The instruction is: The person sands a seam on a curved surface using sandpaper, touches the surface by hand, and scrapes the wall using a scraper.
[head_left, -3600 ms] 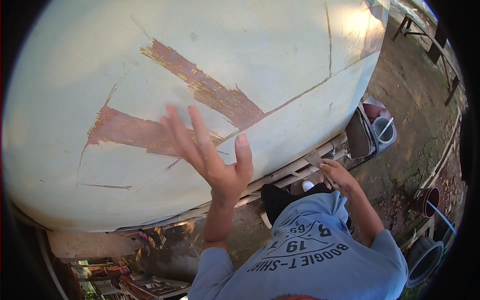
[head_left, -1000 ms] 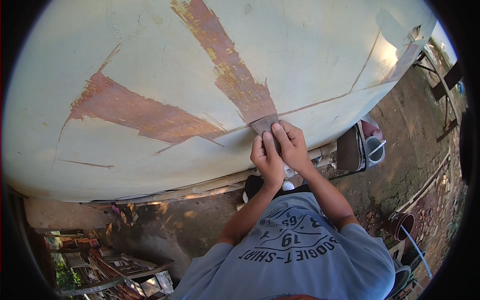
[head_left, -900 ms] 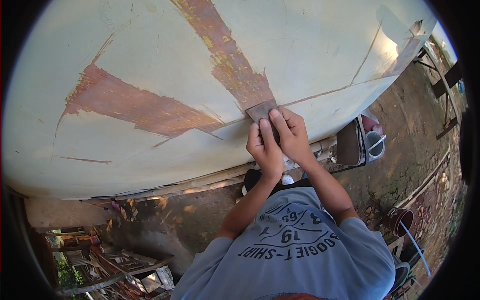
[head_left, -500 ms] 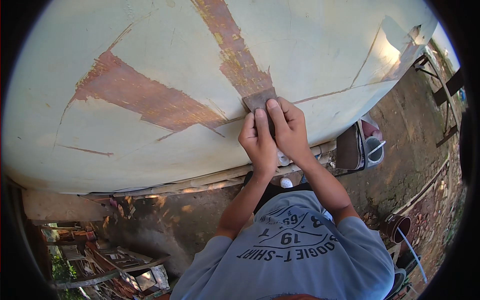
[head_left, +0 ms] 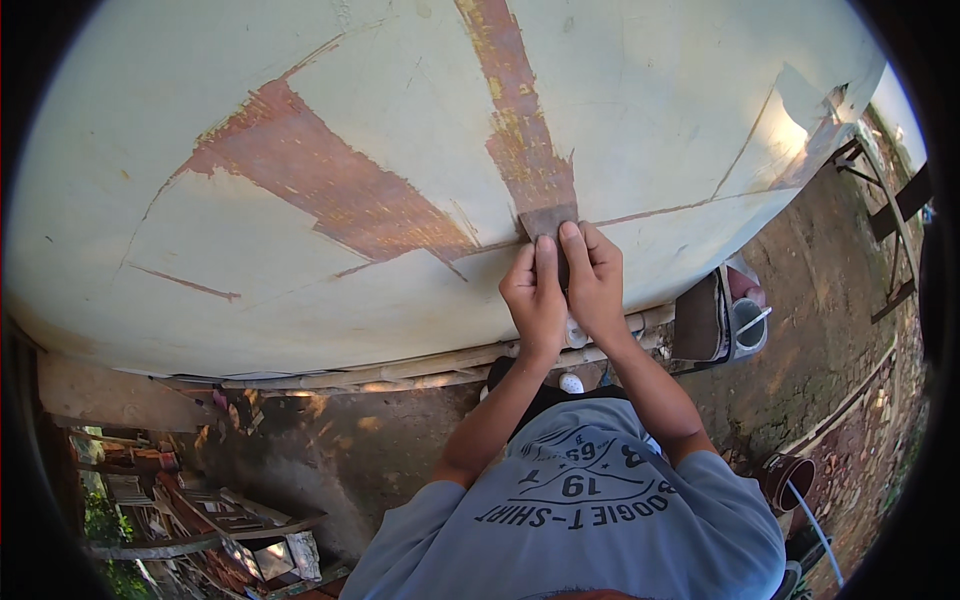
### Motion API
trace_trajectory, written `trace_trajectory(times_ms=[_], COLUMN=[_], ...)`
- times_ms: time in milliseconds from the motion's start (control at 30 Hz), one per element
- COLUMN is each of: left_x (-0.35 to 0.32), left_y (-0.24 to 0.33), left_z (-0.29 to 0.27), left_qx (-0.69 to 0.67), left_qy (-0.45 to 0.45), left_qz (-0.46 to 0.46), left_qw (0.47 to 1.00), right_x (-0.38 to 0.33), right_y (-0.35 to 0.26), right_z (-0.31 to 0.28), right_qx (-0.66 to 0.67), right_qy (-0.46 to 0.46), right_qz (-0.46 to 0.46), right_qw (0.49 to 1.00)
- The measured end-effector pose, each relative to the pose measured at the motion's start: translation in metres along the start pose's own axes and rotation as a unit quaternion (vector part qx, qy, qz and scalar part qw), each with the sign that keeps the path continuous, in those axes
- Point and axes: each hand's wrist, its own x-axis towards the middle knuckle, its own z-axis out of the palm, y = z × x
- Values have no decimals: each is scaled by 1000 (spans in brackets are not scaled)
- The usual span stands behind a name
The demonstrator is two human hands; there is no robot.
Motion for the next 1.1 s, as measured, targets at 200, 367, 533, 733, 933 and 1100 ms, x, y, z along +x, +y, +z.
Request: trace_trajectory(times_ms=[200,367,533,733,933,1100], left_x=[4,6,17,7,18,12], left_y=[20,5,34,7,35,5], left_z=[5,6,3,5,6,3], left_qx=[-58,0,-17,-7,-31,26], left_qy=[-2,6,-25,1,-21,1], left_qz=[-18,14,13,11,26,32], left_qw=[998,1000,999,1000,999,999], right_x=[4,3,13,2,12,2], right_y=[-23,4,-23,-3,-29,-4], right_z=[-3,-1,7,0,7,5], right_qx=[-1,-24,-6,-24,-2,6], right_qy=[-19,15,-1,19,-3,24], right_qz=[64,0,10,9,-3,16], right_qw=[998,1000,1000,1000,1000,1000])
